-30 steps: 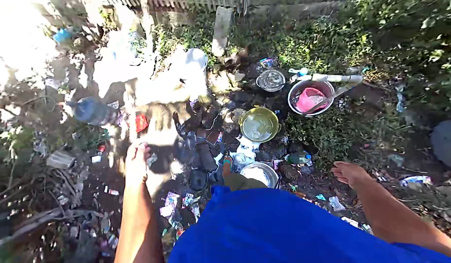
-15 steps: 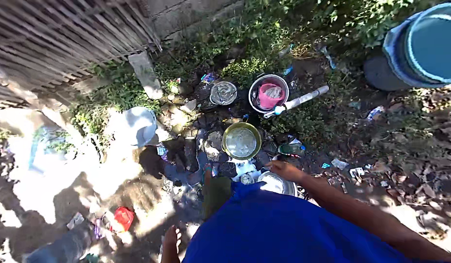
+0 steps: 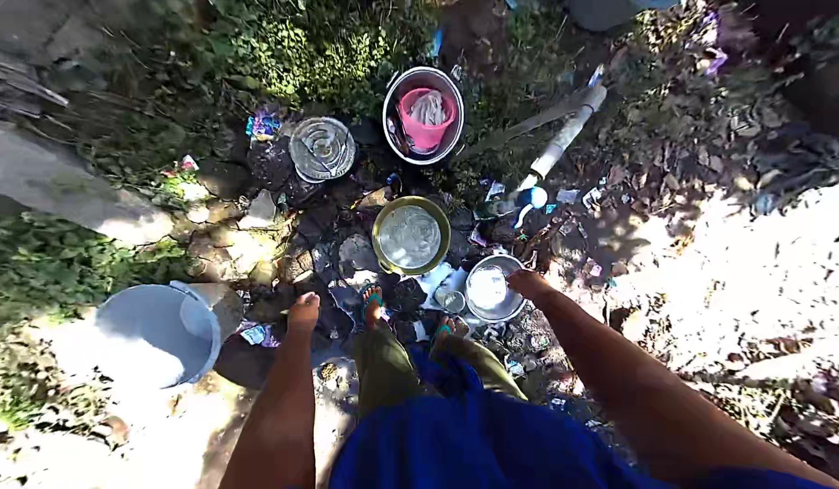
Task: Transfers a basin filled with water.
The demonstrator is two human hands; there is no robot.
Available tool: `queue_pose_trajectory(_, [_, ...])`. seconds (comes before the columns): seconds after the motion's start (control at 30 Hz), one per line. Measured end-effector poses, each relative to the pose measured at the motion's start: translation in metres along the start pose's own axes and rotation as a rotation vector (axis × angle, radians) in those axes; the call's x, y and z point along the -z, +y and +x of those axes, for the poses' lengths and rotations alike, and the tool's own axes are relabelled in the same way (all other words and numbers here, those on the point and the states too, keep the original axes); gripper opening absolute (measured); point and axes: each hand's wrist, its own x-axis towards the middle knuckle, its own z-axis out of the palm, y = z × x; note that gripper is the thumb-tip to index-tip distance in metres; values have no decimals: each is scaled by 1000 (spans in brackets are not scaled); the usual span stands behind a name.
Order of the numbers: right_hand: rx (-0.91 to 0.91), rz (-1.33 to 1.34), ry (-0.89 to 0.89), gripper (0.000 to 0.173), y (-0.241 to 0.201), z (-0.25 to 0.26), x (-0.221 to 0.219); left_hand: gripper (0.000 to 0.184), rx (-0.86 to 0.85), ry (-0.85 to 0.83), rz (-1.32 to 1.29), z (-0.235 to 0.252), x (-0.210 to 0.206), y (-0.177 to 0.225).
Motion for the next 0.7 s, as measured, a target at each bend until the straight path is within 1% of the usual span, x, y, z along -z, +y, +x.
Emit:
queue_pose_trajectory(0.07, [-8,-132,17,41,-13,43,-10,45,-43,-16,88,49,-22,20])
queue_pose_trajectory(0.13, [-47,-124,41,43,-26,88,-30,48,-46,-37,138,91,-46,36])
queue_pose_trajectory(0.2, [-89,-61,73,45,-34,140,-51,50,-43,-35,109,135,-83,39])
queue_pose_trajectory(0.27, [-97,41,110,43,-42,189,-71,51,-61,-47,79,179,-125,45])
queue_pose_trajectory(0.4, [-124,268,145,41,-42,284,-116,55,-81,-159,247,255,-199,59])
queue_pose_trajectory(0.47, [-121,418,145,44,-43,321,-133,55,-106,-160,240,290,-229,59])
queue_pose_trajectory(0.53, [-84,568,164,48,-36,355,-150,56,-112,-143,203,315,-253,61])
queue_pose_trajectory(0.57, [-89,617,185,46,-36,369,-157,55,-104,-138,201,323,-262,63])
queue_pose_trajectory(0.6, [-117,650,224,42,-39,381,-165,56,-83,-142,225,329,-270,64])
queue_pose_trajectory(0.63, [-156,667,256,42,-42,392,-171,57,-55,-149,270,334,-275,67])
queue_pose_trajectory(0.7, [-215,636,249,52,-43,410,-177,49,-34,-133,331,337,-285,68])
